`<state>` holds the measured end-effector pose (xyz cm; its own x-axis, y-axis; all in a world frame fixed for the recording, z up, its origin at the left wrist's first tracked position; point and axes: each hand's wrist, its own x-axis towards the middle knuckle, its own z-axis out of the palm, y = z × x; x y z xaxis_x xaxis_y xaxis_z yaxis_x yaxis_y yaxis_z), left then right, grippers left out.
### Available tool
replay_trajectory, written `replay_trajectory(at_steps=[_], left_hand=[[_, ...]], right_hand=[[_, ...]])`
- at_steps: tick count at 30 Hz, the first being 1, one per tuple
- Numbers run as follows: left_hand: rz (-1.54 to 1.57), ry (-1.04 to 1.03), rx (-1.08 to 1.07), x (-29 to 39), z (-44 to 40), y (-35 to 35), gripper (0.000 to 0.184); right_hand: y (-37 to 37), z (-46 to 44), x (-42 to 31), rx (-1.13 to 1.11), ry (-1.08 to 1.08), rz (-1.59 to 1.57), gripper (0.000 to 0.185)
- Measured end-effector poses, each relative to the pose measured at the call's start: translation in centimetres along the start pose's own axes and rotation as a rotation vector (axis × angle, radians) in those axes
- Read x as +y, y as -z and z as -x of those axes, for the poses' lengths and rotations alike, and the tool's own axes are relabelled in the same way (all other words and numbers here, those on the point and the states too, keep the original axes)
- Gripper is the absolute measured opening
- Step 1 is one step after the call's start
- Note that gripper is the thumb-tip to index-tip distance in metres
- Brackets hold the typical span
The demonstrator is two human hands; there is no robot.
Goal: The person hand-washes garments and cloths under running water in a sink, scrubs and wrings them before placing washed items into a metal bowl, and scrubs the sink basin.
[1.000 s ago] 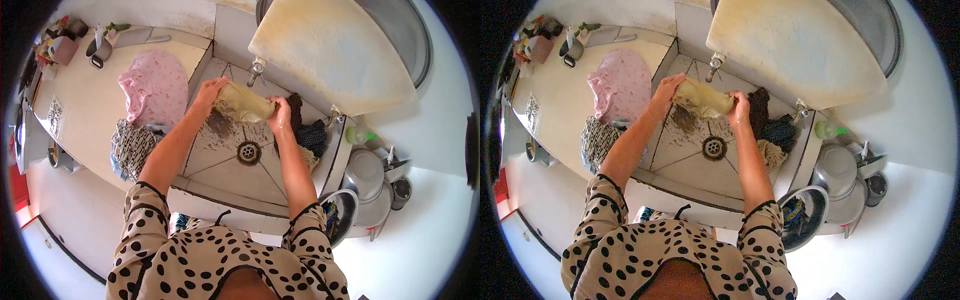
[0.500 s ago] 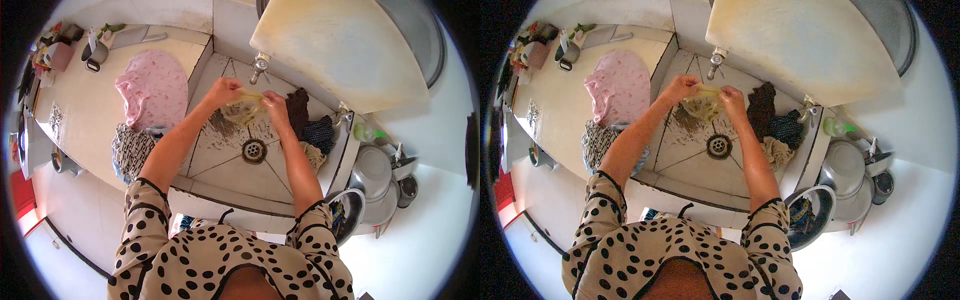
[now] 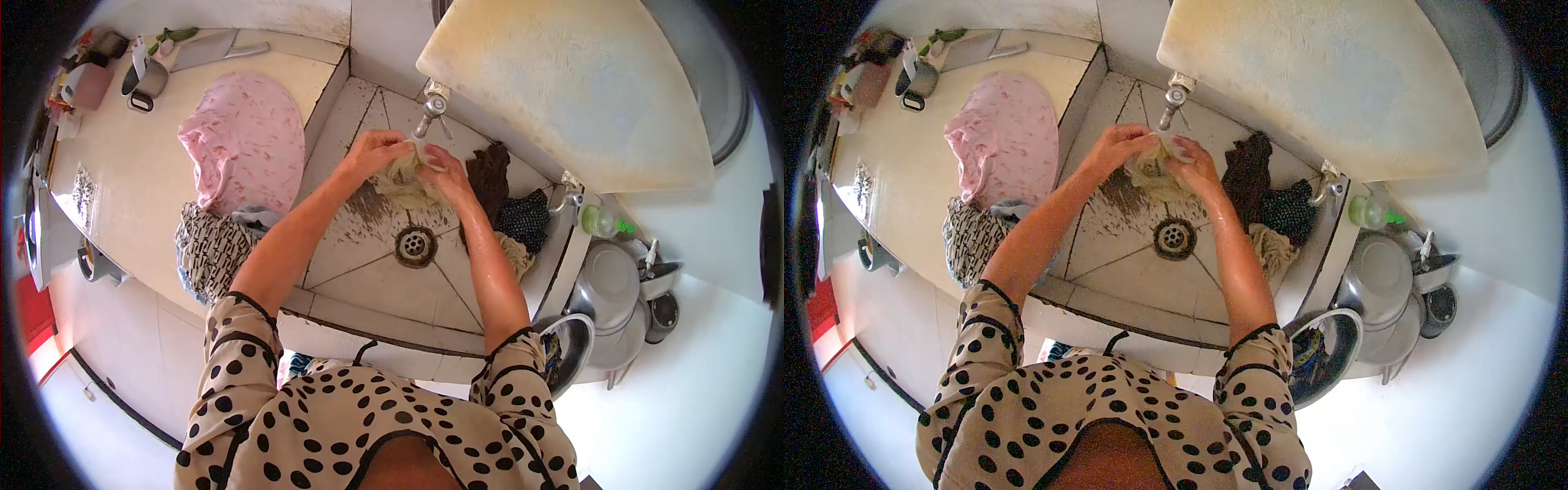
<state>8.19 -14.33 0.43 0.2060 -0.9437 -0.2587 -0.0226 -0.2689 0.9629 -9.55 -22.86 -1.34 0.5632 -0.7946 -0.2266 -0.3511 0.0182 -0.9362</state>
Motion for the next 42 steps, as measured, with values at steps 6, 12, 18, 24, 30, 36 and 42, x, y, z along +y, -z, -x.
replay_trajectory(at_steps=[6,12,18,24,30,36,42], left_hand=[[-0.189,-0.065,-0.001,-2.0,-1.3,-0.1,0.022],[-0.624,-0.055,0.145,-4.1,-0.6,-1.6,0.024],[0.411,0.225,0.148,-7.6,0.4,-0.5,0.030],[1.133,0.287,0.138,-4.7,2.5,0.2,0.034],[1.169,0.269,0.249,-5.7,2.1,-0.2,0.037],[1.192,-0.155,0.311,-10.6,-0.8,-2.1,0.038],[1.116,0.577,0.361,-3.2,0.1,-5.3,0.046]], right_hand=[[0.9,-1.0,-1.4,-0.056,-0.091,-0.054,0.026],[1.7,0.2,-3.7,-0.021,-0.228,-0.623,0.018],[3.5,2.3,-6.2,0.081,-0.336,-0.848,0.016],[4.2,0.2,-2.8,0.087,-0.286,-0.456,0.015],[-0.4,-1.8,0.7,0.039,-0.284,-0.768,0.017],[-8.3,0.5,-4.0,-0.066,0.323,0.246,0.011],[-7.4,-4.2,2.2,-0.056,0.282,0.560,0.015]])
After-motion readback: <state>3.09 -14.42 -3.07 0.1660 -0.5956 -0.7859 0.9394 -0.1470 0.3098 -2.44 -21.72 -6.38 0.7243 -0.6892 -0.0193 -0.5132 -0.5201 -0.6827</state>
